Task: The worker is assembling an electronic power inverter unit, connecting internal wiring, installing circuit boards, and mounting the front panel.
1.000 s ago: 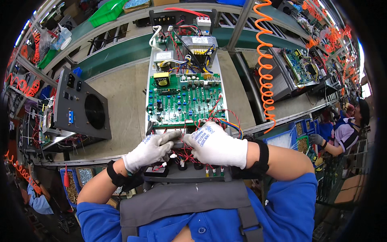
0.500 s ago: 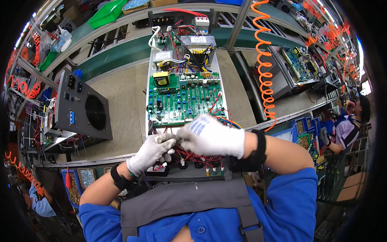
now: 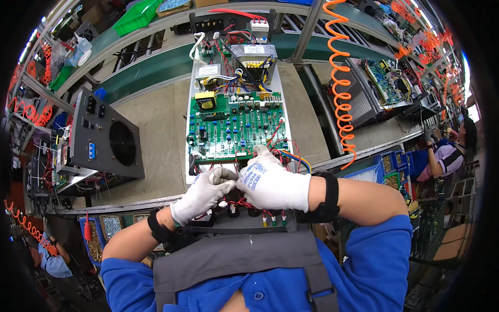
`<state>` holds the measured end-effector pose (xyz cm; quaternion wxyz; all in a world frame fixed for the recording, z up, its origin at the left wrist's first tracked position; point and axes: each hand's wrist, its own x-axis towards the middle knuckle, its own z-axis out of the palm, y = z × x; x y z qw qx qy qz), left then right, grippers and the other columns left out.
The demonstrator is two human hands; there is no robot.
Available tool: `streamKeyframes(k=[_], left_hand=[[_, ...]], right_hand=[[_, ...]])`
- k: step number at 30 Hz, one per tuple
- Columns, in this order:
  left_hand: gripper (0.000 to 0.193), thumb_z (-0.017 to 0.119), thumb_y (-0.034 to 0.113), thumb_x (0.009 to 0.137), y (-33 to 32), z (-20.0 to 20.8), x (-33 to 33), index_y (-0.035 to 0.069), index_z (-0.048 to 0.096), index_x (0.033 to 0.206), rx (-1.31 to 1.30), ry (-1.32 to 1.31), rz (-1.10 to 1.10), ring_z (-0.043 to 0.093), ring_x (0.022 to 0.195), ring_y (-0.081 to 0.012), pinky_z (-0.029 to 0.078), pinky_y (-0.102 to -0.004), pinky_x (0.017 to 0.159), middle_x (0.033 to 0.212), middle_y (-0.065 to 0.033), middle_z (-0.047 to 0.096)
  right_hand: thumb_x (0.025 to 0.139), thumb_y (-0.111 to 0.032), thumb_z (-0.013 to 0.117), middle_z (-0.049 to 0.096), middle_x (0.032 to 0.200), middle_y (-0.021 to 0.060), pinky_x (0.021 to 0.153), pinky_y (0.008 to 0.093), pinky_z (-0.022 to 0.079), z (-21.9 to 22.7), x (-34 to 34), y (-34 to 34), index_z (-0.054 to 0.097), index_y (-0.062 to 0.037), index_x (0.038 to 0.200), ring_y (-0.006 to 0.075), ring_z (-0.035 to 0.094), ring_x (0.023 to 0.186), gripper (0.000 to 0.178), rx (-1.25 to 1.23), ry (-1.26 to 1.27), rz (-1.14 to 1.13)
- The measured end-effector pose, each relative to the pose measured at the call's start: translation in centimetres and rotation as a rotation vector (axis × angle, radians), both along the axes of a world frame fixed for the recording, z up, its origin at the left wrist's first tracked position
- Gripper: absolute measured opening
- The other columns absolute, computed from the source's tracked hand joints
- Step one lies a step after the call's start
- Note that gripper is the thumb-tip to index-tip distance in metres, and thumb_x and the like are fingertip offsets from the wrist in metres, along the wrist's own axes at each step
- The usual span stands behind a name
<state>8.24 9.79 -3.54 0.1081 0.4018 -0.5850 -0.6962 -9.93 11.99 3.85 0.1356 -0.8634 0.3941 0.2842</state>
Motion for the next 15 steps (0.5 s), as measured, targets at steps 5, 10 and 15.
streamKeyframes(k=[5,10,15], left_hand=[[0.024,0.055,0.006,0.095,0.8,-0.8,0.3,-0.001,0.052,0.118,0.077,0.190,0.198,0.059,0.081,-0.0058,0.051,-0.0212,0.071,0.101,-0.0060,0.064],[0.018,0.051,0.002,0.091,0.1,1.1,1.9,0.000,0.058,0.108,0.080,-0.068,0.000,0.046,0.058,-0.0004,0.038,-0.0179,0.048,0.086,-0.0007,0.064],[0.016,0.051,0.005,0.089,0.4,1.3,2.8,0.001,0.060,0.101,-0.003,-0.109,-0.102,0.048,0.058,-0.0055,0.041,-0.0247,0.052,0.076,0.0010,0.060]], right_hand=[[0.087,-0.032,0.057,0.068,0.079,0.0050,0.106,0.0531,0.033,-0.7,1.2,0.2,0.070,-0.0150,0.085,0.0251,0.067,0.085,0.022,-0.055,-0.233,-0.013],[0.081,-0.026,0.064,0.062,0.073,0.0062,0.098,0.0526,0.038,-0.2,-0.2,-1.1,0.066,-0.0153,0.083,0.0258,0.064,0.077,0.011,-0.202,-0.467,-0.036],[0.079,-0.023,0.067,0.065,0.076,0.0056,0.096,0.0486,0.040,-2.4,1.7,-3.3,0.066,-0.0151,0.089,0.0248,0.065,0.079,0.013,-0.310,-0.282,0.105]])
